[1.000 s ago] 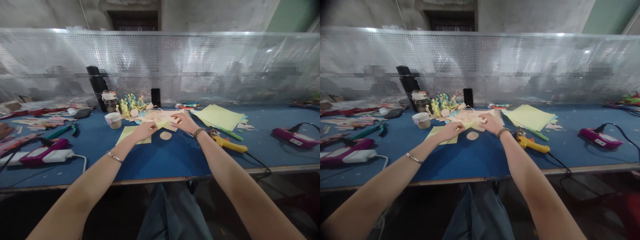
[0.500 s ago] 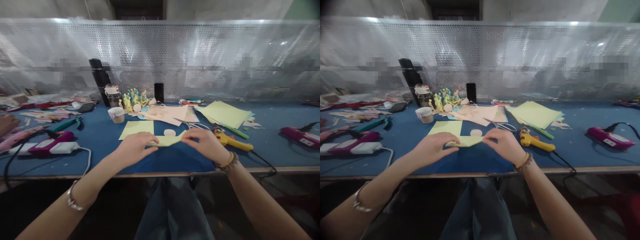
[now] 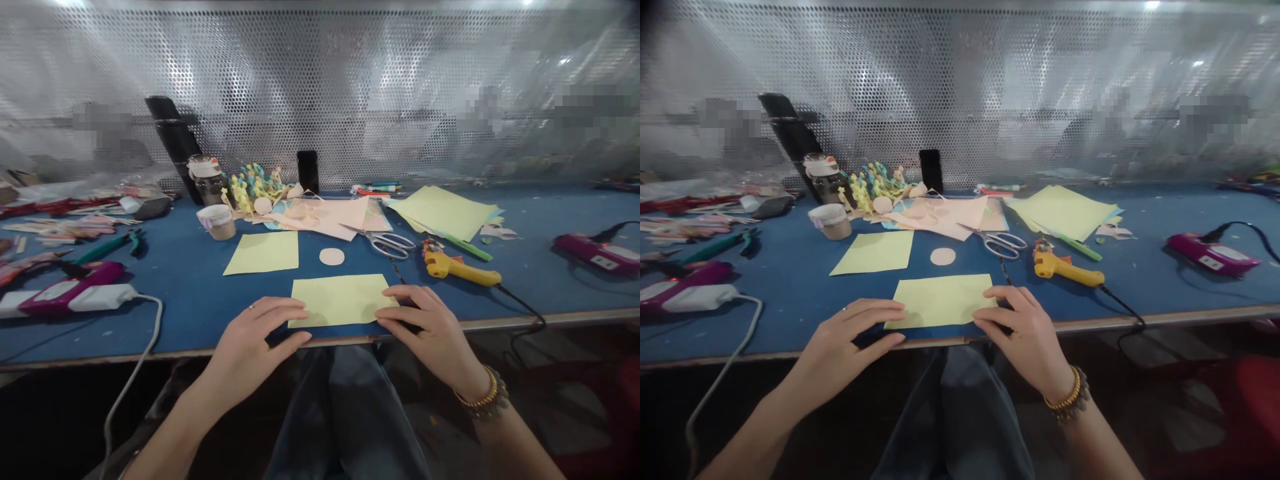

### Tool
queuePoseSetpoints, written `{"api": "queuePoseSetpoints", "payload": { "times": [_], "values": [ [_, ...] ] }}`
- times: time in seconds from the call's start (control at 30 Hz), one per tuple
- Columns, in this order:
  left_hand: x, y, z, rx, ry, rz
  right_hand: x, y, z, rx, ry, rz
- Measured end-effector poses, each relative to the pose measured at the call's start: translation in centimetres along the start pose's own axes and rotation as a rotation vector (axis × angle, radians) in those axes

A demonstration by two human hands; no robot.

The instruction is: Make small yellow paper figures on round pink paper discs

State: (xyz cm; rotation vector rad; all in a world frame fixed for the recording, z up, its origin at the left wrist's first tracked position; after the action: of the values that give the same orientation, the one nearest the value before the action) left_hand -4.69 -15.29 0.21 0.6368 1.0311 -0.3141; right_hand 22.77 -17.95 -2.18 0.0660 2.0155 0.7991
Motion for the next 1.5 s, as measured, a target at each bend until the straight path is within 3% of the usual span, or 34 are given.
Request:
{"api": "queuePoseSetpoints", "payload": {
  "times": [0.17, 0.73, 1.17, 1.4, 1.5],
  "values": [
    [0.9, 0.1, -0.1, -0.034, -0.003, -0.017, -0.1, 0.0, 0.0, 0.036, 0.056, -0.034],
    [0.4, 1.7, 0.1, -0.174, 0.049, -0.012, -0.2, 2.6, 0.3, 0.202, 0.049, -0.182],
    [0.6, 1.9, 0.1, -0.209, 0.15, 0.002, -0.1, 2.6, 0.5, 0.219, 0.094, -0.159],
    [1.0, 1.6, 0.6, -0.187, 0.257, 0.066, -0.2, 2.7, 0.2, 0.258, 0.115, -0.186],
    [1.5, 1.1, 2.2, -0.079, 0.31, 0.228, -0.3, 2.8, 0.0, 0.27, 0.113, -0.215]
  ]
}}
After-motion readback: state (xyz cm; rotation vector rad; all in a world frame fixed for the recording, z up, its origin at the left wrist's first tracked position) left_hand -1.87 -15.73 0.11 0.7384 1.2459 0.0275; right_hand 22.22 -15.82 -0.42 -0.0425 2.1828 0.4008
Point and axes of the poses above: each hand's wrist, its own y-axis towards the middle knuckle, its own x-axis out of the palm, z = x × y, the point moved 2 cm from there along y, towards the middle knuckle, and after that the axes turned 6 degrees about -z, right-handed, at the moved point
